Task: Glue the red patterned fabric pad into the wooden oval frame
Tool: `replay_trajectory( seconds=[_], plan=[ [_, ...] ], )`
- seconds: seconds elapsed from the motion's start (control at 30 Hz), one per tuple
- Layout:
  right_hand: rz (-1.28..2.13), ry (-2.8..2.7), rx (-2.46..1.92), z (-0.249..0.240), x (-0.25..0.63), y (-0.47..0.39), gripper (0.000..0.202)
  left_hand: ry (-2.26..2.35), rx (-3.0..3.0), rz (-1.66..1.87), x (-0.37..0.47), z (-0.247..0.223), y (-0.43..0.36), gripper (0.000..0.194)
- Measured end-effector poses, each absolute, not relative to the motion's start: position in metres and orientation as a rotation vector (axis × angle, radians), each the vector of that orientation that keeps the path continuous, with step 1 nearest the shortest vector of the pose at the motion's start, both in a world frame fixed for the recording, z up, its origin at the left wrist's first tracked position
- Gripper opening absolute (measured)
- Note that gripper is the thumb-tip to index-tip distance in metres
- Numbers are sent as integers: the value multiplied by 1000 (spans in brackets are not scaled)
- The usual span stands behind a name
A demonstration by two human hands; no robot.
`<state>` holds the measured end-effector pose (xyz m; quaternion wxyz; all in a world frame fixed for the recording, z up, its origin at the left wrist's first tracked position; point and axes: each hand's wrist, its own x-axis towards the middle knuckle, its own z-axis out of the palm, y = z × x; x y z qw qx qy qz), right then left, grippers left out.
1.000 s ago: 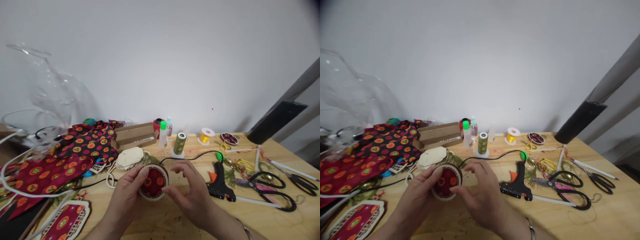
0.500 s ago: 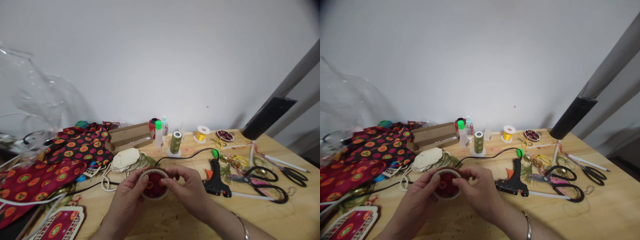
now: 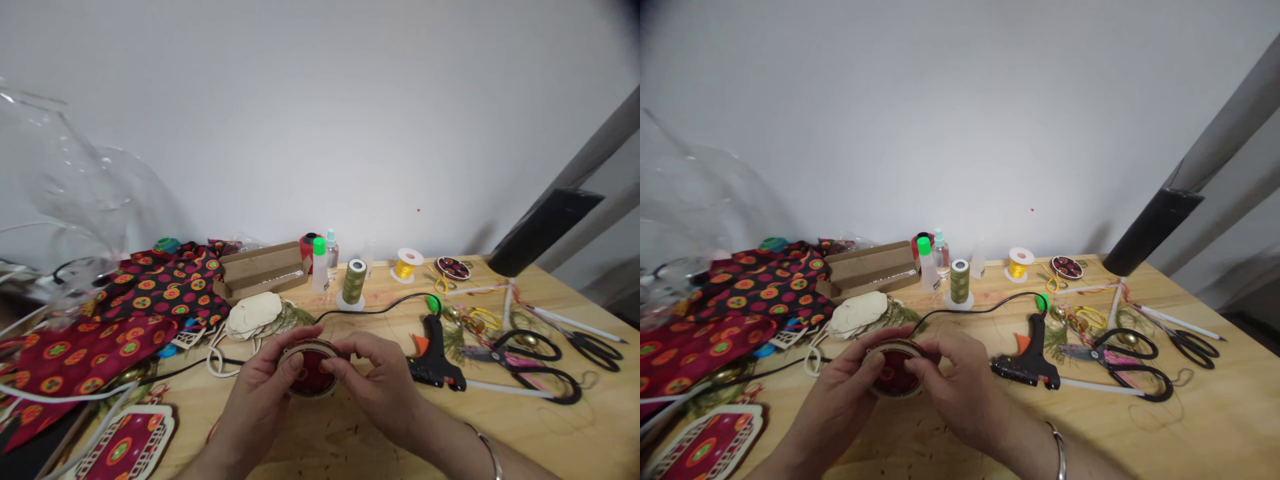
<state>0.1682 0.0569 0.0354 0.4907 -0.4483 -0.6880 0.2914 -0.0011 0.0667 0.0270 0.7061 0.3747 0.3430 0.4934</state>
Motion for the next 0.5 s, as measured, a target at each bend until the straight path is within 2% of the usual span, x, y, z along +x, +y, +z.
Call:
replay_trajectory(
  seconds=[0.3, 0.5],
  plan=[
    [592, -1753, -1113, 33, 169, 55, 5, 836, 902, 1134, -2, 22, 64, 16],
    [541, -1796, -1124, 34, 169, 54, 7, 885, 861, 1167, 0, 22, 63, 18]
  ],
)
